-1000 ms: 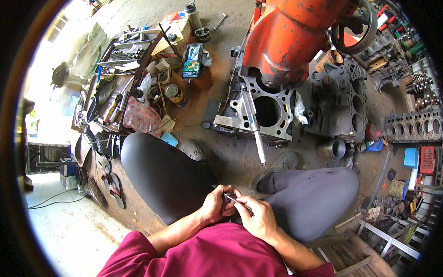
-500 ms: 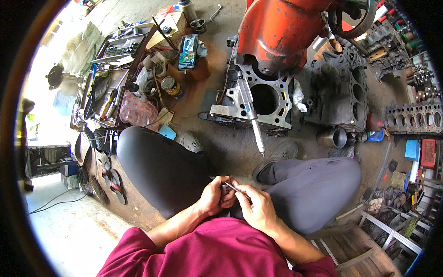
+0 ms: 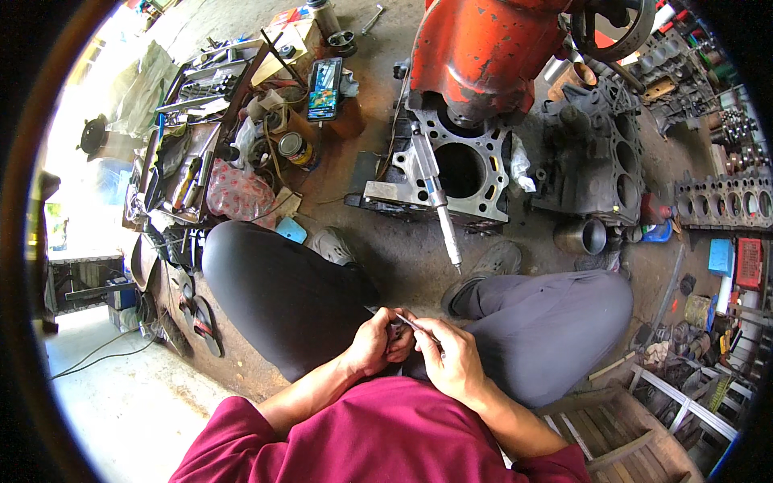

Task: The person sits on the floor in a workshop and uses a torque wrench to tighten bolts on a red engine block. They then switch to a screwdriver to adjust a component on the engine's surface.

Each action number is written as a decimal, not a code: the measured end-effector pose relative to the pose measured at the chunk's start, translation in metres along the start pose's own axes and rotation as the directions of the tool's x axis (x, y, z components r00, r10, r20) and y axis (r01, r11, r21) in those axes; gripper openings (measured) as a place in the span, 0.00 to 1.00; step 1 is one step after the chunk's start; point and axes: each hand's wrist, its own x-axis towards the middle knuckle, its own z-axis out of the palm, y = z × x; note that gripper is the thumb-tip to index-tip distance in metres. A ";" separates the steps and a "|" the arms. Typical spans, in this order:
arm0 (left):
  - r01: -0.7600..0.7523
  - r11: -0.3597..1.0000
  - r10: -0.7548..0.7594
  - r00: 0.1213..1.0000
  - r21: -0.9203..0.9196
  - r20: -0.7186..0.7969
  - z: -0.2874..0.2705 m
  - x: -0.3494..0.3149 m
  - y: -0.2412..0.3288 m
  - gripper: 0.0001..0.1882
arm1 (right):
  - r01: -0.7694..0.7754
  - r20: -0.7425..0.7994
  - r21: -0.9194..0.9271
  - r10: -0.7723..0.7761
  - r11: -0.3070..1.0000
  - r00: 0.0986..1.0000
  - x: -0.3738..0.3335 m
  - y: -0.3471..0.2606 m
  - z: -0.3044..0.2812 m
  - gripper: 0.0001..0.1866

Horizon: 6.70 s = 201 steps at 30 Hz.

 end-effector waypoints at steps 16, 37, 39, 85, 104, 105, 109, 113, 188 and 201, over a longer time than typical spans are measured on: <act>-0.032 0.997 0.032 0.999 0.074 0.004 0.001 -0.002 -0.001 0.21 | -0.031 0.020 0.022 0.030 0.999 0.999 0.001 -0.004 -0.001 0.09; 0.017 0.997 -0.018 1.000 -0.072 -0.019 -0.002 0.002 -0.001 0.23 | 0.019 0.009 0.026 -0.020 0.999 1.000 0.011 -0.005 -0.006 0.09; -0.008 0.999 0.008 1.000 -0.042 0.002 0.001 0.000 0.001 0.23 | 0.018 0.016 0.024 -0.018 1.000 1.000 0.010 -0.005 -0.005 0.09; -0.292 0.891 0.341 0.936 0.346 -0.090 0.002 -0.003 0.000 0.28 | -0.366 0.123 0.297 0.345 0.882 0.931 -0.002 -0.021 0.005 0.07; -0.219 0.718 0.403 0.905 0.661 -0.138 0.006 -0.030 -0.010 0.20 | -0.686 0.363 0.399 0.582 0.609 0.728 -0.002 -0.022 0.007 0.06; -0.215 0.730 0.394 0.908 0.648 -0.143 0.006 -0.031 -0.010 0.20 | -0.535 0.307 0.343 0.446 0.772 0.841 -0.002 -0.023 0.007 0.06; -0.195 0.720 0.397 0.903 0.666 -0.166 0.004 -0.032 -0.010 0.18 | -0.464 0.297 0.320 0.378 0.826 0.877 0.001 -0.024 0.007 0.06; -0.158 0.730 0.370 0.909 0.665 -0.190 0.004 -0.032 -0.013 0.17 | -0.443 0.320 0.282 0.351 0.851 0.880 0.003 -0.022 0.004 0.06; -0.293 0.938 0.278 0.955 -0.185 -0.101 0.009 -0.021 -0.001 0.46 | -0.005 0.104 0.008 0.004 1.000 0.995 0.011 -0.031 0.011 0.03; -0.594 0.792 0.609 0.779 0.140 -0.147 0.009 -0.015 -0.018 0.15 | -0.143 0.120 0.029 0.139 0.989 0.983 0.000 -0.034 0.009 0.07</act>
